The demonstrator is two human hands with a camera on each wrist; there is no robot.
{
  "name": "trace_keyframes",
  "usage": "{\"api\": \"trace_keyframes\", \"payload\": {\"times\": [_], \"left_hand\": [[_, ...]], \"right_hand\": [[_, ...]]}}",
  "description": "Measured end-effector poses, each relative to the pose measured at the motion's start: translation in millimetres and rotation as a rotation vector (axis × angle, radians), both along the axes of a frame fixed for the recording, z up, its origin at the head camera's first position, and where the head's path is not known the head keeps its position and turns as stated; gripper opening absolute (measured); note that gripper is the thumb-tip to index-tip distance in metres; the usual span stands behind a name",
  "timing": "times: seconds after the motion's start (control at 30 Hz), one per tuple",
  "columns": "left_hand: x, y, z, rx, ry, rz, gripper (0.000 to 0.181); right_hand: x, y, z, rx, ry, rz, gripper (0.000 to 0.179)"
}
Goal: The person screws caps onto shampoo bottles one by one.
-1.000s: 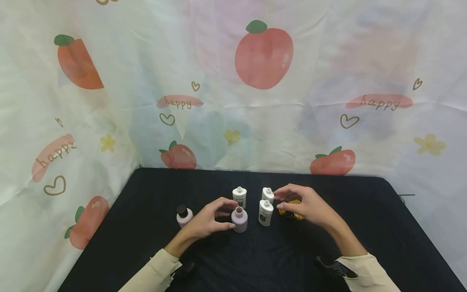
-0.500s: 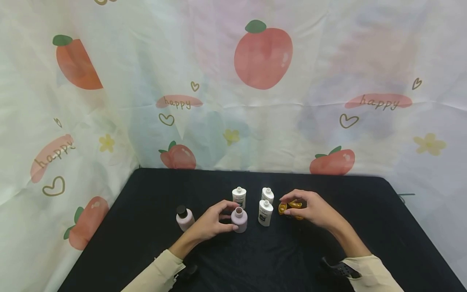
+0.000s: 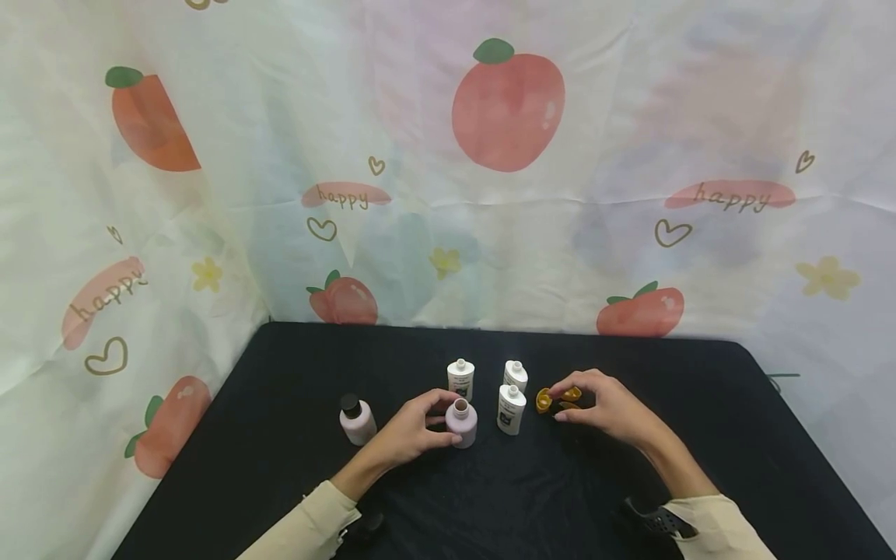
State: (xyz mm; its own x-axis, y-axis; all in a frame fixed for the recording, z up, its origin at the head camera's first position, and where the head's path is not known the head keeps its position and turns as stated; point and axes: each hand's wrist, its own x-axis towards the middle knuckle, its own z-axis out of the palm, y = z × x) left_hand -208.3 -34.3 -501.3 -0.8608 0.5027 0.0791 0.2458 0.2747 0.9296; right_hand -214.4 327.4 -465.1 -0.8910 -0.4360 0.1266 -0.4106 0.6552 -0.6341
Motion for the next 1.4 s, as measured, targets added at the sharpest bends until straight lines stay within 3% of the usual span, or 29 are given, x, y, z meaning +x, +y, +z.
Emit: {"api": "trace_keyframes", "payload": {"times": [0.2, 0.63, 1.4], "left_hand": [[0.4, 2.6, -3.3, 0.015, -0.027, 0.008, 0.055], [-2.0, 4.7, -4.8, -0.039, -0.051, -0.027, 0.055], [0.9, -5.5, -0.8, -0.029, -0.013, -0.014, 0.052]], "right_hand": [[0.3, 2.1, -5.5, 0.041, 0.028, -0.007, 0.031], [-3.6, 3.9, -14.9, 0.08, 0.07, -0.005, 0.033], [-1.9, -4.8, -13.3, 0.121, 0.081, -0.01, 0.029]]}}
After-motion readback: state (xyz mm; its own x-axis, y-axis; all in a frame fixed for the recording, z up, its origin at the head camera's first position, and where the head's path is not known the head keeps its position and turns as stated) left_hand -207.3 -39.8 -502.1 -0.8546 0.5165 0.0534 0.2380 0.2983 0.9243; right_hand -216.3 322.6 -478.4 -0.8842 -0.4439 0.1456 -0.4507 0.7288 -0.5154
